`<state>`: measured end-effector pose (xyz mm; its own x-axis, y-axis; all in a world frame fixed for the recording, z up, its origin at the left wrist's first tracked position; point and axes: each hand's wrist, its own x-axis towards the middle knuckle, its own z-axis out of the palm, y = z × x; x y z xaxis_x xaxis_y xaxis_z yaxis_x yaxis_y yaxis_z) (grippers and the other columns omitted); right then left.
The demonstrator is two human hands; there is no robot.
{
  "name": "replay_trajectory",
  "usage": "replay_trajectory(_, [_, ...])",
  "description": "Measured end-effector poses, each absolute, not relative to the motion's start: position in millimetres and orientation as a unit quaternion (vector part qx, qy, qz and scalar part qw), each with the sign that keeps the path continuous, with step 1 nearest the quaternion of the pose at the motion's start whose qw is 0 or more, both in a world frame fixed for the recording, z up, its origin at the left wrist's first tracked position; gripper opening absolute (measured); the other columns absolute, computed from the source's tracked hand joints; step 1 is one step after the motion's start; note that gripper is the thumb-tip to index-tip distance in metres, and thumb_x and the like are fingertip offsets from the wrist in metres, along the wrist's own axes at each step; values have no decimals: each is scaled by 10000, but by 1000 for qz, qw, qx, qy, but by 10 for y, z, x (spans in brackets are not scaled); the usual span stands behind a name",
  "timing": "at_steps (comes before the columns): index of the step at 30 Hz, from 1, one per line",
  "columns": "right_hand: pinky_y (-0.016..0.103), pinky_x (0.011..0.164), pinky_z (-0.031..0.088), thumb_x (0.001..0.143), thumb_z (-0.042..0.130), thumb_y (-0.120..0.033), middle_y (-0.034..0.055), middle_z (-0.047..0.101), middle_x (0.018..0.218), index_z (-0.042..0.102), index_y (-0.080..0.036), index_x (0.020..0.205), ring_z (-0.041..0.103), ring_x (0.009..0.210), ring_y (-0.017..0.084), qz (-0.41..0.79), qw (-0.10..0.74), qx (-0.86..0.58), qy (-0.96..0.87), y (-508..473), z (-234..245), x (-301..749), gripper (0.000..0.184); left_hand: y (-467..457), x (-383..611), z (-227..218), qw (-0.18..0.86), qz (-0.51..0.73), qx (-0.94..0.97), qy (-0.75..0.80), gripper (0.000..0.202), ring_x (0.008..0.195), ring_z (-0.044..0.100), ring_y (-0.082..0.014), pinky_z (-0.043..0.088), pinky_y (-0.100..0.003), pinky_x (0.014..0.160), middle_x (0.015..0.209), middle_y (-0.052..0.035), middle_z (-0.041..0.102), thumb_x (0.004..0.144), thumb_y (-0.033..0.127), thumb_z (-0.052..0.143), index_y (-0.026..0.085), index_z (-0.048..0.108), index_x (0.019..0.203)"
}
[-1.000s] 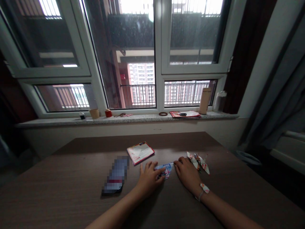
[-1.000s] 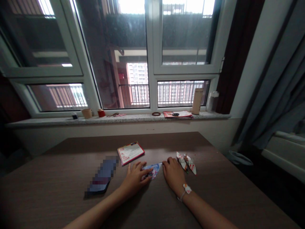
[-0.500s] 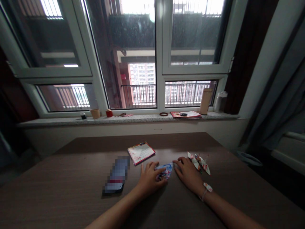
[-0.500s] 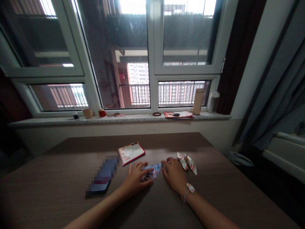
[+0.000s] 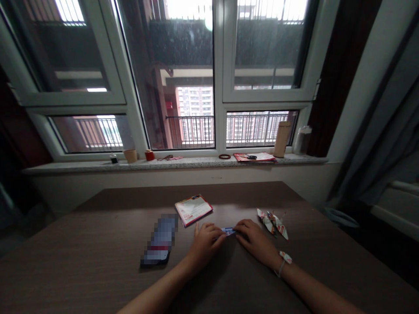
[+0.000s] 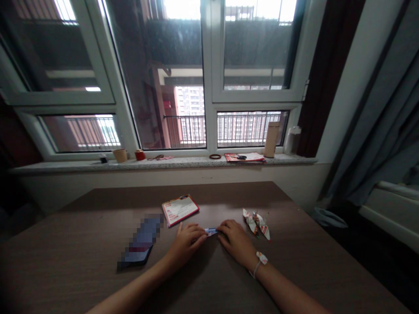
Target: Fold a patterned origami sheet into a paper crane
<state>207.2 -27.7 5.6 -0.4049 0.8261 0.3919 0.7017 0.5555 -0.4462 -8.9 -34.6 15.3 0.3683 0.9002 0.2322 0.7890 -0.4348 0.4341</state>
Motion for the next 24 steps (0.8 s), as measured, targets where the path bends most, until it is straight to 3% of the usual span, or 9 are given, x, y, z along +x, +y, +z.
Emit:
replay_trajectory(3, [302, 910, 420, 922, 487, -224, 48, 634, 976, 682, -221, 975, 557, 988, 191, 106, 302, -471, -822, -277, 83, 2080, 202, -329, -114, 160, 139, 257, 806, 514, 345, 1210, 507, -255, 229, -517, 1119, 1111, -15, 705, 964, 416, 399, 297, 715, 1037])
replay_trajectory(9, [296, 888, 425, 936, 452, -211, 60, 636, 945, 669, -194, 974, 563, 952, 194, 144, 340, -473, -800, -221, 45, 2121, 222, -244, -148, 48, 116, 355, 775, 511, 437, 1181, 525, -233, 380, -418, 1051, 1276, -72, 600, 905, 344, 501, 235, 529, 1327])
replay_trajectory(13, [311, 893, 429, 934, 453, -219, 77, 632, 961, 668, -180, 1026, 562, 968, 208, 161, 337, -482, -793, -171, -21, 2145, 237, -190, -159, -40, 76, 413, 761, 494, 537, 1215, 493, -249, 373, -440, 1062, 1313, -83, 554, 843, 235, 558, 240, 469, 1373])
replay_trajectory(18, [344, 955, 407, 891, 512, -203, 89, 626, 1044, 638, -186, 1132, 540, 1041, 229, 142, 330, -488, -795, -175, -35, 2142, 272, -181, -153, -63, 61, 369, 788, 488, 492, 1249, 457, -270, 349, -495, 1064, 1352, -78, 521, 784, 151, 590, 272, 580, 1261])
replay_trajectory(24, [348, 981, 400, 869, 544, -209, 96, 572, 1107, 614, -187, 1209, 518, 1072, 228, 127, 312, -502, -796, -205, -8, 2139, 348, -239, -106, -5, 57, 263, 807, 526, 312, 1294, 394, -319, 262, -587, 1083, 1382, -50, 520, 789, 189, 635, 292, 699, 1076])
